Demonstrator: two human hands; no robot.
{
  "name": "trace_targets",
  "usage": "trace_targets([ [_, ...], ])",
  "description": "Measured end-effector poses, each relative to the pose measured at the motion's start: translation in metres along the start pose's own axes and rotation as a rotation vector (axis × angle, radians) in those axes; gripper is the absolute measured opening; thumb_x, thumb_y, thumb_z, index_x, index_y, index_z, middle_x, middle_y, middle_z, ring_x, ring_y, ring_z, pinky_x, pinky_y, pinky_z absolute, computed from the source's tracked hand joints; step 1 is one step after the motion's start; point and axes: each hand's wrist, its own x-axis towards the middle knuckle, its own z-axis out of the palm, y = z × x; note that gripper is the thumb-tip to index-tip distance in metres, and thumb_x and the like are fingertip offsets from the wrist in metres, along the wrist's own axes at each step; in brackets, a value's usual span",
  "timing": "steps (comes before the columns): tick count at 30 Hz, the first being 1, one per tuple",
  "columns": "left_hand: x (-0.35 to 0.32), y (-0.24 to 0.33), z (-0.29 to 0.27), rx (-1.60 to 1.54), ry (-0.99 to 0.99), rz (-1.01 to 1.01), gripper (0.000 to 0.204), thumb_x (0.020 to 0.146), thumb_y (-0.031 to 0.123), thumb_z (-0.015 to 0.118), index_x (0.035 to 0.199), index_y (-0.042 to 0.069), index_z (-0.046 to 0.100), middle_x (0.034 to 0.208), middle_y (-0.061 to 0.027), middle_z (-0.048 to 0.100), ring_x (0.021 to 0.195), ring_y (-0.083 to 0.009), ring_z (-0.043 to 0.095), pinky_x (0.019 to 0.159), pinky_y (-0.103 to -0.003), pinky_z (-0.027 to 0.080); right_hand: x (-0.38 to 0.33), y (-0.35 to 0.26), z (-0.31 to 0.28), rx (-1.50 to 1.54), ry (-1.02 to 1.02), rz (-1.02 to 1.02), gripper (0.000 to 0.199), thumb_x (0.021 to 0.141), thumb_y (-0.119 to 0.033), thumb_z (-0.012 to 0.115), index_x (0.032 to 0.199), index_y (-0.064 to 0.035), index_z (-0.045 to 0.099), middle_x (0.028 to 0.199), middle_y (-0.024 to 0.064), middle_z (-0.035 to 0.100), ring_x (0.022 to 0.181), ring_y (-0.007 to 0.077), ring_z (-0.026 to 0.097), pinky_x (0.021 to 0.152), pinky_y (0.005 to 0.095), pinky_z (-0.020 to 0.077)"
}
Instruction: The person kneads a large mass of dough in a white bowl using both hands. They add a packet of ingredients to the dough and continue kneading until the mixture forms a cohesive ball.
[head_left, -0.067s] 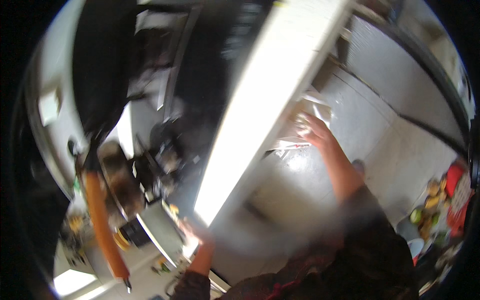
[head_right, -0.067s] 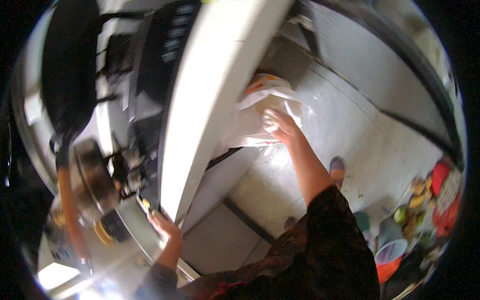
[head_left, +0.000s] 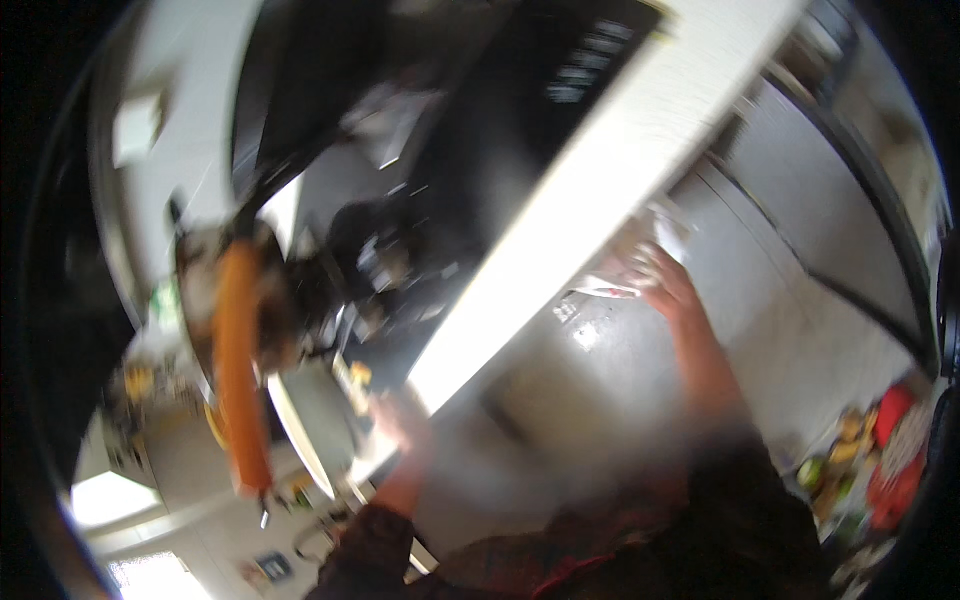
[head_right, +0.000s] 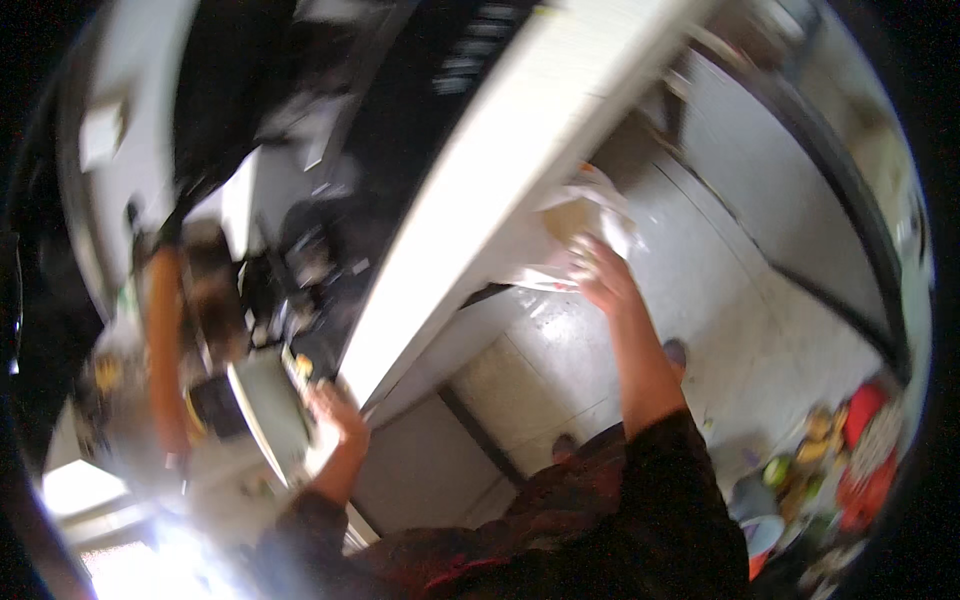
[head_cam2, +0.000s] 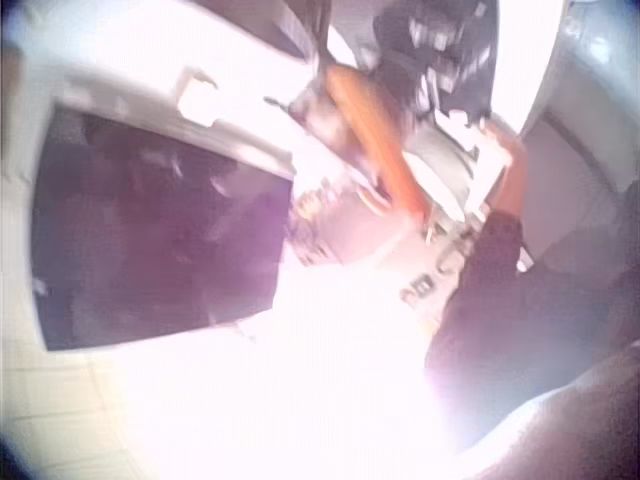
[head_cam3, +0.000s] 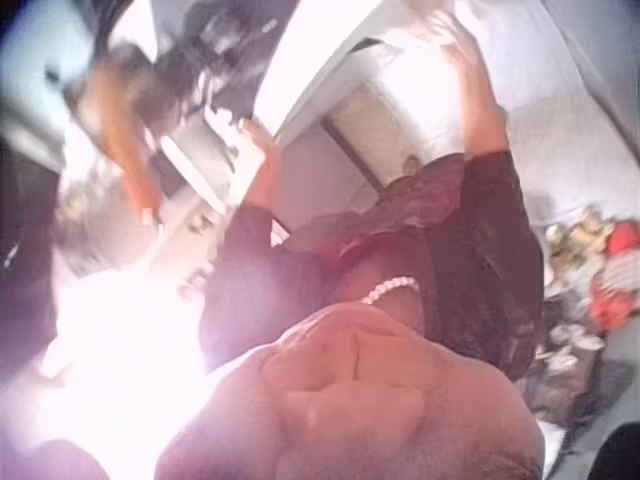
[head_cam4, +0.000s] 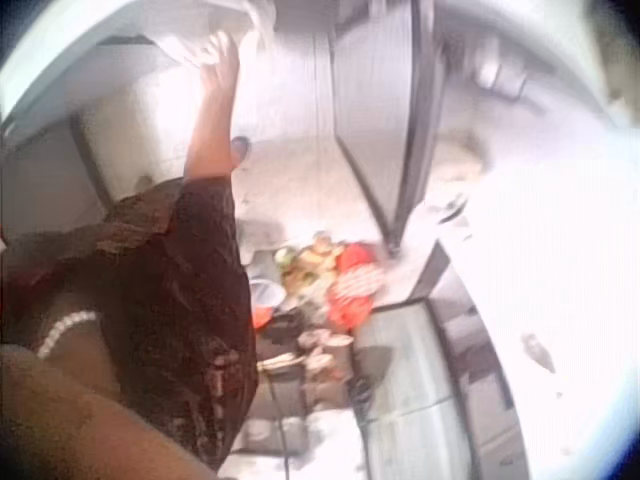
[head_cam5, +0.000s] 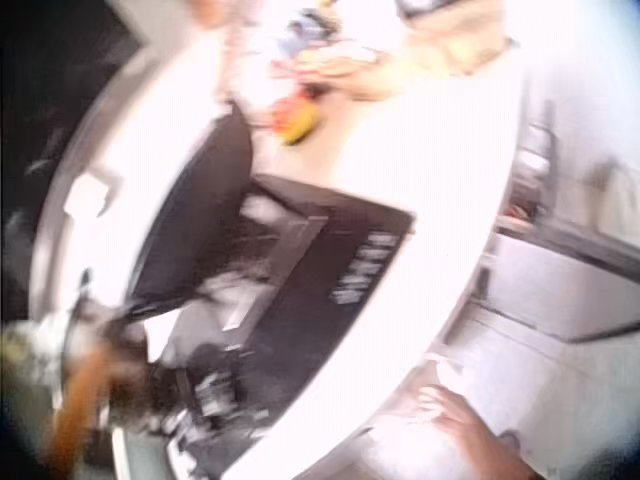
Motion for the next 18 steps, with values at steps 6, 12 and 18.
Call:
trace_targets([
  [6, 0.02, 0.047, -0.014, -0.115, -0.096, -0.093, 0.019, 0.084, 0.012, 0.049, 0.097, 0.001, 0.057, 0.099, -0.02, 0.056, 0.101, -0.0402, 0.051, 0.095, -0.047, 0.038, -0.108, -0.015, 0.016, -0.254, -0.065, -0.025, 0.012, 0.095, -0.021, 0.05, 0.095, -0.0093, 0.053, 0.081, 0.0021, 0.053, 0.072, 0.0138, 0.05, 0.064, 0.0277, 0.0429],
  [12, 0.025, 0.055, -0.033, -0.388, 0.113, -0.124, 0.018, 0.086, 0.021, 0.05, 0.086, 0.005, 0.055, 0.092, -0.0187, 0.057, 0.088, -0.0354, 0.053, 0.079, -0.045, 0.041, -0.212, 0.002, 0.104, -0.557, 0.008, -0.051, 0.018, 0.097, -0.024, 0.045, 0.095, -0.0088, 0.053, 0.08, 0.0021, 0.052, 0.072, 0.0145, 0.05, 0.065, 0.028, 0.0429],
  [18, 0.01, 0.039, -0.064, -0.961, 0.063, -0.095, 0.022, 0.093, 0.02, 0.043, 0.087, 0.002, 0.055, 0.092, -0.017, 0.053, 0.095, -0.0358, 0.048, 0.086, -0.043, 0.039, -0.279, 0.093, 0.205, -0.825, -0.033, -0.135, 0.022, 0.097, -0.026, 0.044, 0.088, -0.0093, 0.055, 0.075, 0.0032, 0.053, 0.068, 0.0157, 0.049, 0.063, 0.0283, 0.0412],
])
